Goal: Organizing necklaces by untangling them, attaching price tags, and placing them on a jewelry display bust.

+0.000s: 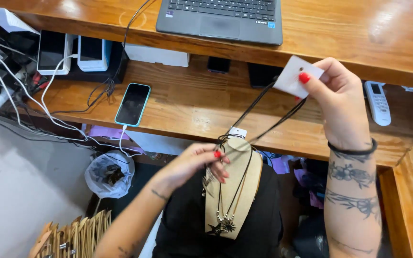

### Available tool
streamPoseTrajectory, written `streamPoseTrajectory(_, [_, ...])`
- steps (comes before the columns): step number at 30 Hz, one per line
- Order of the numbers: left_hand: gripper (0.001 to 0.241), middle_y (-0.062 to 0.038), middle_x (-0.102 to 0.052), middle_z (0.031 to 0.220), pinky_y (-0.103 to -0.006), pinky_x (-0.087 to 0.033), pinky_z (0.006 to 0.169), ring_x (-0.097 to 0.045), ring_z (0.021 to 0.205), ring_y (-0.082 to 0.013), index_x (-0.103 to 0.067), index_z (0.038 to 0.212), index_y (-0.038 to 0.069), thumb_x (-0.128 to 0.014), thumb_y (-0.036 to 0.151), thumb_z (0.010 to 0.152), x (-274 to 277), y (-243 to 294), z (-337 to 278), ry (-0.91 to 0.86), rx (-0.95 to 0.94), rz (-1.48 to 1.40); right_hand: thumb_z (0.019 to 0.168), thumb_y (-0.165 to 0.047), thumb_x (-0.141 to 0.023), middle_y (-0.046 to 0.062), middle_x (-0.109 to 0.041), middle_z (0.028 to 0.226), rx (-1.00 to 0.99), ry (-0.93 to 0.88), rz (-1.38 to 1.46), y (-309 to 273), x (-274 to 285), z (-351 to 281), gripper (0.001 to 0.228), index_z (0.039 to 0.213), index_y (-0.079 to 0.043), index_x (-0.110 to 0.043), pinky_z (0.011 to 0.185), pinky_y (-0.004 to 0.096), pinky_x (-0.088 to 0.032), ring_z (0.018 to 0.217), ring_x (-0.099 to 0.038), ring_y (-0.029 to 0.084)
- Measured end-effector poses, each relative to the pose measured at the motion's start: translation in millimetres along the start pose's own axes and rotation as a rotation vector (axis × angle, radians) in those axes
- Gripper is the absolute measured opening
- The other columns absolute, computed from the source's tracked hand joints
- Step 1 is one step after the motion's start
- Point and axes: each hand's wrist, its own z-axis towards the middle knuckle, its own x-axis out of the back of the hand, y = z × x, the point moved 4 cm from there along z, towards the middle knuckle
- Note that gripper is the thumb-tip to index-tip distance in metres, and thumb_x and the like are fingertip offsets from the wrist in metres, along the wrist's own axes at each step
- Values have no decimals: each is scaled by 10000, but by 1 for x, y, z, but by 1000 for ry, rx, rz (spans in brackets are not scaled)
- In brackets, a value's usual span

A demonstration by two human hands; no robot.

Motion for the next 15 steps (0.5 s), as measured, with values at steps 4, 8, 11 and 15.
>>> streamPoseTrajectory(4, [281,-140,-741,758,-325,-617,594,-735,613,-279,-698,1053,-33,-566,215,1041,50,13,33,-150,28,0,1015,-192,-689,-39,-713,983,-78,144,35,52,20,26,75,1008,-173,-617,692,143,-486,808,-627,16])
streamPoseTrajectory(8, [275,-161,-685,616,-261,-530,429,-682,439,-214,-716,985,6,-594,249,1025,108,32,85,31,-22,203,1035,-217,-747,-47,-662,827,-93,273,27,133,38,37,138,1058,-118,-653,671,138,-534,719,-684,36])
streamPoseTrajectory(11, [261,-107,-648,567,-192,-420,346,-571,350,-123,-746,907,29,-599,222,1003,144,47,129,66,8,450,1029,-195,-716,-83,-627,795,-172,349,18,195,44,40,100,1062,-123,-656,644,114,-491,690,-645,2])
streamPoseTrajectory(15, [370,-89,-645,535,-231,-367,315,-500,345,-140,-730,791,81,-648,400,959,178,42,189,118,83,894,975,-250,-778,-24,-687,876,-272,464,-37,303,63,51,245,1157,-113,-689,647,154,-469,746,-680,58])
